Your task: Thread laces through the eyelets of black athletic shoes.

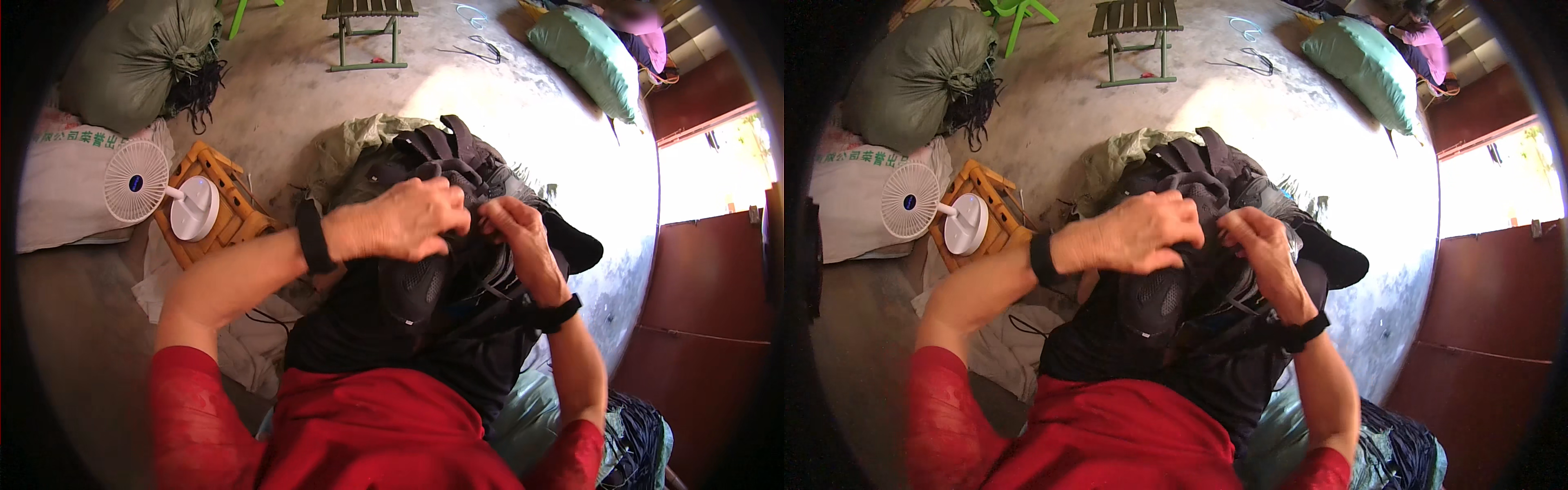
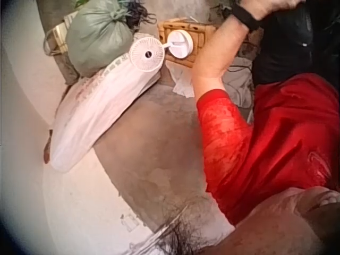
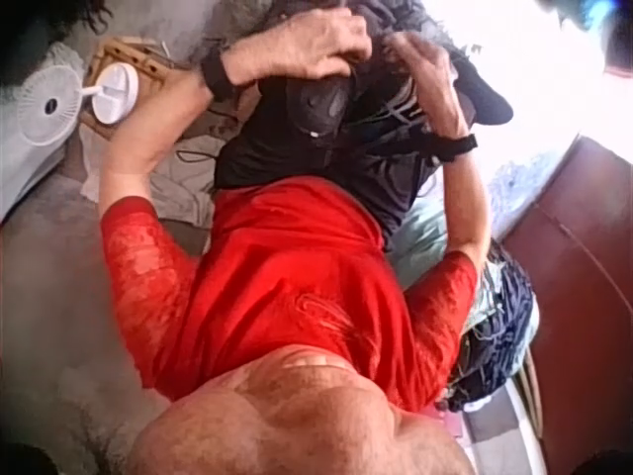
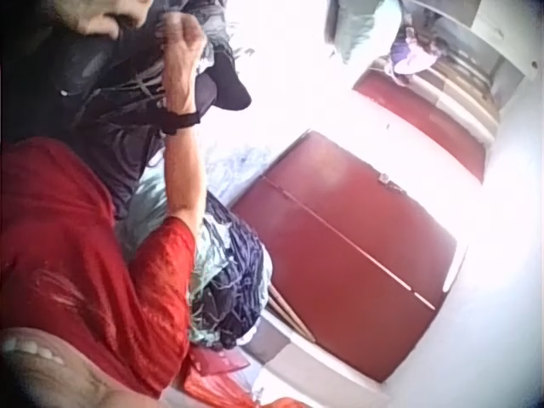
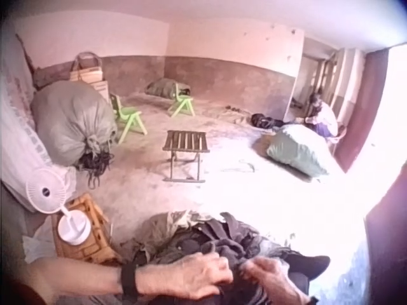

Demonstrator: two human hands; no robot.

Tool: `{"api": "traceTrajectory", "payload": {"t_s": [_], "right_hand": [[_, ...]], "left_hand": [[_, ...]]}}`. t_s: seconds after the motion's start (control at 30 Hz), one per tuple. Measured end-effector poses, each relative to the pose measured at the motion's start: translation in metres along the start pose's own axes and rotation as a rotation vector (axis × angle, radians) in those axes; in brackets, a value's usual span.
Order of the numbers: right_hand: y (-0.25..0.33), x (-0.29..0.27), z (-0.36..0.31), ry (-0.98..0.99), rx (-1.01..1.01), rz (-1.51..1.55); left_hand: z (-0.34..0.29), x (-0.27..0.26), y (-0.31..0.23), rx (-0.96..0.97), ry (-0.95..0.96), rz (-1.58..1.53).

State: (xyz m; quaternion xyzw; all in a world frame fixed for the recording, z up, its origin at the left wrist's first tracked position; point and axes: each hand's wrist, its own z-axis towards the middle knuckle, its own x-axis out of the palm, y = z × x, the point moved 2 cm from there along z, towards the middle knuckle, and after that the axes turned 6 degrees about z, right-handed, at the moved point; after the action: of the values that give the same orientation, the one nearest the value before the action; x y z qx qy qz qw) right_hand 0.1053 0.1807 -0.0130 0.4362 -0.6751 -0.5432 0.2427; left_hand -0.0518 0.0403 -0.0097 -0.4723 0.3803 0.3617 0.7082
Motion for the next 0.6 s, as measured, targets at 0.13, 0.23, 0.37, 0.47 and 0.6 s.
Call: {"api": "traceTrajectory", "payload": {"t_s": [0.13,0.23,0.37,0.47,0.6], "right_hand": [[-0.022,0.005,0.004,-0.195,-0.137,-0.074],[-0.018,0.009,0.002,-0.144,-0.171,-0.045],[-0.024,0.004,0.001,-0.017,-0.177,-0.015],[-0.023,0.001,0.000,0.049,-0.191,-0.036],[-0.018,0.003,0.000,-0.101,-0.188,0.042]], "left_hand": [[-0.002,0.014,-0.033,0.075,-0.070,0.520],[-0.004,0.021,-0.038,0.180,-0.118,0.704],[-0.008,0.030,-0.025,0.238,-0.273,0.521],[-0.004,0.042,-0.024,0.094,-0.509,0.145],[0.003,0.049,-0.036,-0.104,-0.521,-0.015]]}}
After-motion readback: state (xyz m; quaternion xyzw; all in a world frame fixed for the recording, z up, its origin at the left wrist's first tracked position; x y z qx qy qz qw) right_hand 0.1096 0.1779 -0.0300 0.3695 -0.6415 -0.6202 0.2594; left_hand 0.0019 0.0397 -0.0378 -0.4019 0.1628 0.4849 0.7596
